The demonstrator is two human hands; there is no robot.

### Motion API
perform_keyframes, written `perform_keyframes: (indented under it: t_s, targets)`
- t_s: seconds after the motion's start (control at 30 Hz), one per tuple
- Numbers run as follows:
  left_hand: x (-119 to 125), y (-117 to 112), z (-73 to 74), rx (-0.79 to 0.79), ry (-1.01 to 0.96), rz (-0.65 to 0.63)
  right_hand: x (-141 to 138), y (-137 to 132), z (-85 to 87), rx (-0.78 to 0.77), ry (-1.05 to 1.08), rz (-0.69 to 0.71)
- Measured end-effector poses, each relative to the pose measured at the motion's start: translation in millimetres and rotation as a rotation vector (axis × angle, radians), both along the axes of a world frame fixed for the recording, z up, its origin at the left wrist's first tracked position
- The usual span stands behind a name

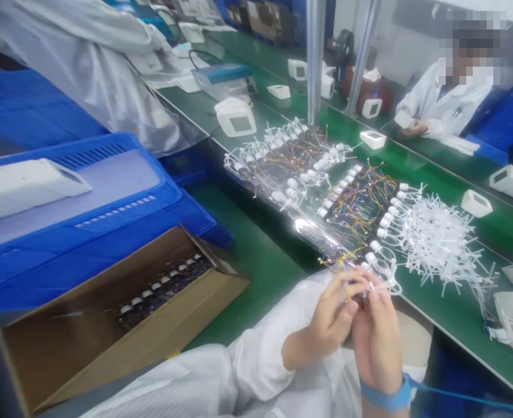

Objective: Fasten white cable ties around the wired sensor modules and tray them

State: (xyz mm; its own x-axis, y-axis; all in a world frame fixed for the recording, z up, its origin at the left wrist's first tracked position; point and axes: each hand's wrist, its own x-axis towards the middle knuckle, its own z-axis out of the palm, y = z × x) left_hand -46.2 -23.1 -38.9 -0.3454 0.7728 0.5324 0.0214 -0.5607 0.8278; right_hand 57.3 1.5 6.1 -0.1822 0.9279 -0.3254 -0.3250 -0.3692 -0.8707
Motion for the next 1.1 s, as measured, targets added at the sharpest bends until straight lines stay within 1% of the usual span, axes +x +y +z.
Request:
perform_keyframes:
  t_s: [0.13,0.23,0.33,0.4,0.47,0.53,0.6,0.7,0.8,0.9,0.93,1.0,1.1]
  targets:
    - [-17.4,-1.1,-3.9,0.019,-0.127,0.041,-27.4,4.3,8.1,-0.042,0.080,0.014]
    - [-28.4,-3.3,-10.1,0.063,-0.157,0.032,-39.6,6.9,12.0,-0.095,0.141,0.032]
    - [-36.8,-7.7,-16.7,0.103,-0.092,0.040,-45.1,6.8,12.7,-0.143,0.198,0.071]
    - [-40.3,-11.2,-20.5,0.110,-0.028,0.073,-46.1,5.6,11.5,-0.159,0.221,0.071]
    - [-41.4,-14.4,-24.2,0.101,0.001,0.101,-45.6,4.7,9.9,-0.150,0.228,0.033]
    - [-39.9,-17.4,-28.1,0.080,-0.052,0.097,-43.8,4.9,8.8,-0.113,0.233,-0.016]
    - [-36.6,-20.6,-32.4,0.049,-0.171,0.054,-41.0,5.9,8.4,-0.076,0.235,-0.037]
    - [-31.4,-27.4,-37.5,-0.027,-0.352,-0.049,-36.3,7.7,7.7,-0.054,0.232,-0.003]
    - [-28.9,-37.0,-38.7,-0.116,-0.476,-0.137,-33.3,8.6,4.0,-0.066,0.243,0.035]
    - [-26.9,-47.6,-43.0,-0.191,-0.566,-0.188,-33.2,10.2,-3.1,-0.067,0.235,0.065]
    - [-26.0,-51.2,-47.8,-0.218,-0.590,-0.205,-33.5,11.4,-5.6,-0.053,0.220,0.072]
    - [-24.9,-58.0,-64.5,-0.280,-0.628,-0.242,-33.3,15.6,-8.9,0.003,0.164,0.076]
    - [-31.3,-65.5,-101.8,-0.372,-0.620,-0.344,-29.9,27.9,-4.8,0.163,-0.013,0.123]
